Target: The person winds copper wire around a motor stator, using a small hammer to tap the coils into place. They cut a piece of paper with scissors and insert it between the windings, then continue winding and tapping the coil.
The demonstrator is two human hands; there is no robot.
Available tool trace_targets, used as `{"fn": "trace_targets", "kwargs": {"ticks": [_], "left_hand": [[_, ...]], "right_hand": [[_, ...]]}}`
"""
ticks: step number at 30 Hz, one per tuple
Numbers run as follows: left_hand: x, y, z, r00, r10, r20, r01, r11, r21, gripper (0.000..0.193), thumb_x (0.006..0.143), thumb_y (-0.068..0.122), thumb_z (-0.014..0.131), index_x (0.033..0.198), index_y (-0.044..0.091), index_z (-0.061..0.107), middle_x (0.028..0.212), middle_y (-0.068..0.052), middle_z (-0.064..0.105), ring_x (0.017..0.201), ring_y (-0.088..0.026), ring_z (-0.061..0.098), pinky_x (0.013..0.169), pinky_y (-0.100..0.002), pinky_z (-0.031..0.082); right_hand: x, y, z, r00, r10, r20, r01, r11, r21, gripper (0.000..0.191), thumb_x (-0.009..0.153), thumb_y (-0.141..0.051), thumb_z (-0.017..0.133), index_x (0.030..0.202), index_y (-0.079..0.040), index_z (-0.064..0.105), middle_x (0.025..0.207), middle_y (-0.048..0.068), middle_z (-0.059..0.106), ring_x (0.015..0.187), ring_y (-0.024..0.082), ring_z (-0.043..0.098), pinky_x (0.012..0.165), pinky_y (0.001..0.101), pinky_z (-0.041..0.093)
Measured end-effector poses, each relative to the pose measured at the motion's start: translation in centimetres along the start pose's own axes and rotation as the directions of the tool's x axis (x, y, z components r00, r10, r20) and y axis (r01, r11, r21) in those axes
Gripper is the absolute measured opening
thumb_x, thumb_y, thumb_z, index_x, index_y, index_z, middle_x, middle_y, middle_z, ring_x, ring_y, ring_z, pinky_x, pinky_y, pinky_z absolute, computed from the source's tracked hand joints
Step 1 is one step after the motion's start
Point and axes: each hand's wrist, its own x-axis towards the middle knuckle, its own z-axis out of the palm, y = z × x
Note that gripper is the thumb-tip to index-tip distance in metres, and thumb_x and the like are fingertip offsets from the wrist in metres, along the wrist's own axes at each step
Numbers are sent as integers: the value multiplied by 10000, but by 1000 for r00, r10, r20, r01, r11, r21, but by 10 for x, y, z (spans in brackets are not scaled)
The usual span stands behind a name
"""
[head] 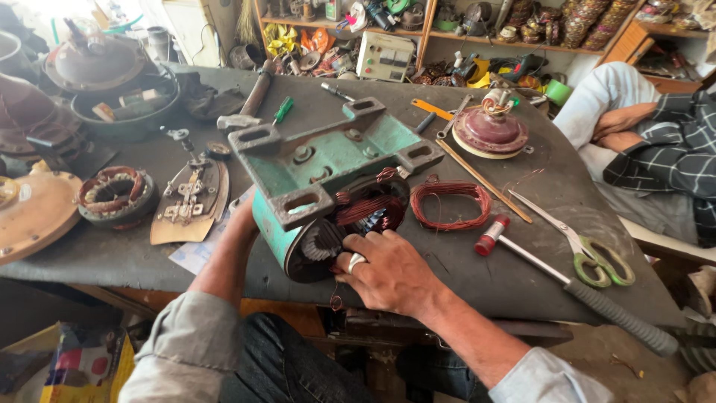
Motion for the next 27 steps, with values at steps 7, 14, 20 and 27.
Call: {"fn": "trace_targets", "kwargs": {"ticks": [7,14,20,27], "left_hand": [[-6,3,-13,999,-19,36,11,975,221,321,895,72,690,1213,30,705,1133,-93,757,976,-159,720,829,-325,612],[-6,17,-12,990,-86,115,59,974,220,336,872,30,706,1207,25,718,1142,-106,755,983,-164,710,818,-346,597],[-11,33,4,992,-18,127,-37,908,418,393,850,29,718,1243,17,697,1212,-110,744,1060,-179,704,890,-344,596],[1,45,18,965,-187,184,222,955,-197,431,947,47,569,1376,3,582,1342,-170,664,1167,-237,668,958,-387,588]], "right_hand": [[8,4,-11,991,-30,129,39,997,-66,287,900,-334,693,1040,-88,737,1131,93,661,764,239,650,663,418,476],[7,1,-20,971,19,240,3,996,-93,282,954,-374,626,1077,-148,742,1114,59,662,734,244,651,708,435,469],[1,-9,-16,992,-14,124,47,961,-271,249,936,-353,623,1111,-234,755,1100,-6,682,673,182,629,753,443,416],[7,-26,-21,969,142,200,-73,945,-320,234,936,-303,595,1090,-259,766,1056,-12,696,637,216,666,765,499,400]]}}
